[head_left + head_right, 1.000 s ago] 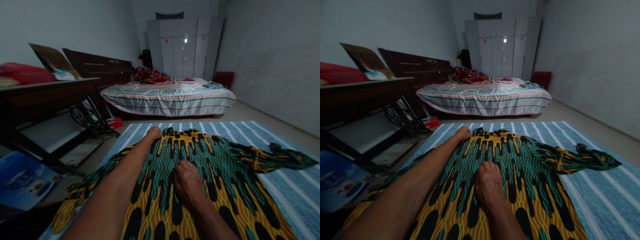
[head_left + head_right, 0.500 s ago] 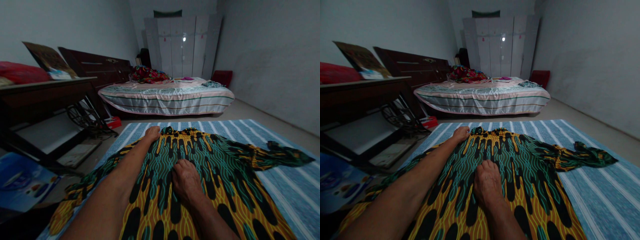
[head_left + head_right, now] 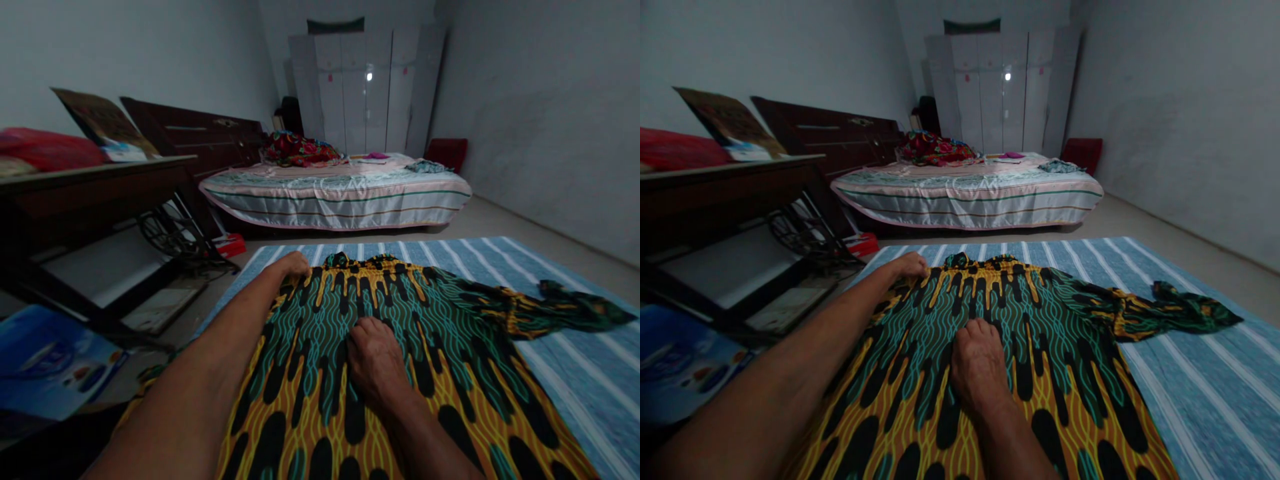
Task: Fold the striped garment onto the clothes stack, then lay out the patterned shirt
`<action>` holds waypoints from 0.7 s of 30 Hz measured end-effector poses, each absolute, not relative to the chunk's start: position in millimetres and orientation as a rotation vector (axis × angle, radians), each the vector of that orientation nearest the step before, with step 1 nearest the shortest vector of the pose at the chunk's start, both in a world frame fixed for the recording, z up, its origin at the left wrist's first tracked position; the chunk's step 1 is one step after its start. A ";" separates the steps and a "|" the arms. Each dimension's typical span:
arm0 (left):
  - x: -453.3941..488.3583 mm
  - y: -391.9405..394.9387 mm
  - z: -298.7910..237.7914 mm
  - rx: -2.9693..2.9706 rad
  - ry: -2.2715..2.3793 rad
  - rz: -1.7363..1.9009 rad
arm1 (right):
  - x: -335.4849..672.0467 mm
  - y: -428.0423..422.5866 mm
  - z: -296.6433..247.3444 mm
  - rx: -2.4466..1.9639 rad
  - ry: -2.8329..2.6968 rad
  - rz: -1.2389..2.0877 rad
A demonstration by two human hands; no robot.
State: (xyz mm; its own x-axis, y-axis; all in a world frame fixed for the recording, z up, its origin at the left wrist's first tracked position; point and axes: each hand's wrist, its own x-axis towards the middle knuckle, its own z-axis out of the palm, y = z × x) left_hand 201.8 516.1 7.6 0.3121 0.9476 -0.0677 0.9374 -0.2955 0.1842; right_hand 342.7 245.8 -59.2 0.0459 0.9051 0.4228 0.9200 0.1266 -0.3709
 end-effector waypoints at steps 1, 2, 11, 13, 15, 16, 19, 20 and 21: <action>201.3 515.3 7.1 2.387 1.723 0.026 | 342.8 245.8 -58.9 -1.758 -1.843 -0.035; 201.2 514.7 6.5 2.392 1.709 -0.024 | 342.9 245.9 -58.6 -1.757 -1.847 -0.035; 199.4 520.2 4.7 2.476 1.774 -0.065 | 343.6 245.9 -57.5 -1.747 -1.845 -0.021; 197.1 521.4 5.0 2.497 1.795 -0.065 | 343.5 246.0 -57.8 -1.748 -1.841 -0.015; 194.8 521.3 5.1 2.515 1.816 -0.057 | 343.5 246.1 -57.9 -1.753 -1.839 -0.011; 193.8 520.9 5.0 2.522 1.828 -0.049 | 343.5 246.0 -57.9 -1.757 -1.841 -0.011; 190.7 519.0 4.8 2.521 1.866 -0.022 | 343.8 245.5 -57.3 -1.761 -1.851 -0.007; 189.4 518.5 4.9 2.511 1.874 -0.016 | 343.8 245.2 -57.0 -1.761 -1.849 -0.008; 187.8 518.1 5.2 2.497 1.876 -0.011 | 343.8 244.9 -56.8 -1.760 -1.844 -0.012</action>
